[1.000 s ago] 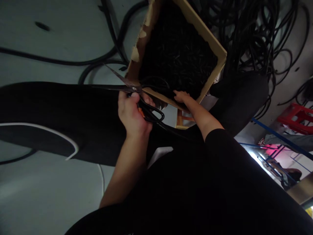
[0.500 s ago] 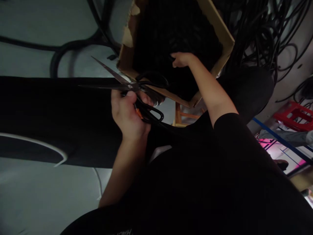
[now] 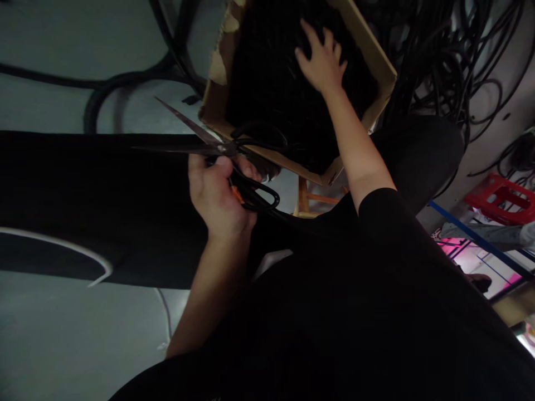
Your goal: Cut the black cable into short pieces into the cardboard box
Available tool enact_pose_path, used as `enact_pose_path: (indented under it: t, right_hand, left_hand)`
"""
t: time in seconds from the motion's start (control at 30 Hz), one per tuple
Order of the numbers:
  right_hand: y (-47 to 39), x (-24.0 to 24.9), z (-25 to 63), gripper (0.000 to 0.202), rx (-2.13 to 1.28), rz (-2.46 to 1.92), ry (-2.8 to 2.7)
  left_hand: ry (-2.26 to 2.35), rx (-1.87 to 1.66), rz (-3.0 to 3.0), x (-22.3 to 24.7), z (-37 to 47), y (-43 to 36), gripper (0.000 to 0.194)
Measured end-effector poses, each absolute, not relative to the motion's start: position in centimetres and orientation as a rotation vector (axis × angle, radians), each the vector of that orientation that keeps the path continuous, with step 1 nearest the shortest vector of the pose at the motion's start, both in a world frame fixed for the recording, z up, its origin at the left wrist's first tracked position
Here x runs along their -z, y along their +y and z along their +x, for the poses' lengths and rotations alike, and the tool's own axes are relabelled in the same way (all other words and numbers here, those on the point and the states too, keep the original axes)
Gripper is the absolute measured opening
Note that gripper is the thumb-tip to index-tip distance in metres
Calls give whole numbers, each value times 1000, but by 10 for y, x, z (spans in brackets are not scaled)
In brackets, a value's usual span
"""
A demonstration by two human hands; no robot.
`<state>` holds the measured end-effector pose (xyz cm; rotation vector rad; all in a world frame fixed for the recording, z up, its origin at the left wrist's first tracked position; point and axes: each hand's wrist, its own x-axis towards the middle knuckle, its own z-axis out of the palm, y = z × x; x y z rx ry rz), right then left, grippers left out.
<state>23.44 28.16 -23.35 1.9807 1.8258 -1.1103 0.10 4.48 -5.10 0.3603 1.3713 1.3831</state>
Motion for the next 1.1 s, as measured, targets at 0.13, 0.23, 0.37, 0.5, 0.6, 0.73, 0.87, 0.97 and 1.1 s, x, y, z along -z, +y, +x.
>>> enact_pose_path:
  t: [0.13, 0.23, 0.37, 0.5, 0.6, 0.73, 0.87, 0.97, 1.1]
  right_hand:
    - [211, 235, 186, 77, 966, 1895, 1750]
    - [198, 225, 173, 66, 1140, 1649, 1749]
    - [243, 209, 202, 39, 1390, 1426, 1722]
    - [273, 199, 247, 57, 984, 2032, 1743]
    - [247, 202, 260, 75, 831, 2300, 1439]
    - [182, 216, 230, 81, 885, 2186, 1491]
    - [141, 217, 174, 81, 960, 2013, 1716]
    - [133, 209, 140, 83, 994, 1921, 1811]
    - [129, 206, 118, 85, 955, 1725, 2023]
  left_hand:
    - [1379, -1362, 257, 39, 3, 49, 23]
    - [1362, -1366, 238, 38, 4, 51, 22]
    - [1363, -1366, 225, 41, 3, 51, 26]
    - [1372, -1366, 230, 44, 2, 51, 28]
    - [1375, -1363, 256, 45, 3, 50, 28]
    - [1389, -1286, 316, 46, 3, 47, 29]
    - [1390, -1254, 360, 50, 3, 44, 38]
    - [1398, -1217, 371, 52, 4, 43, 47]
    - [1381, -1215, 382, 56, 3, 42, 52]
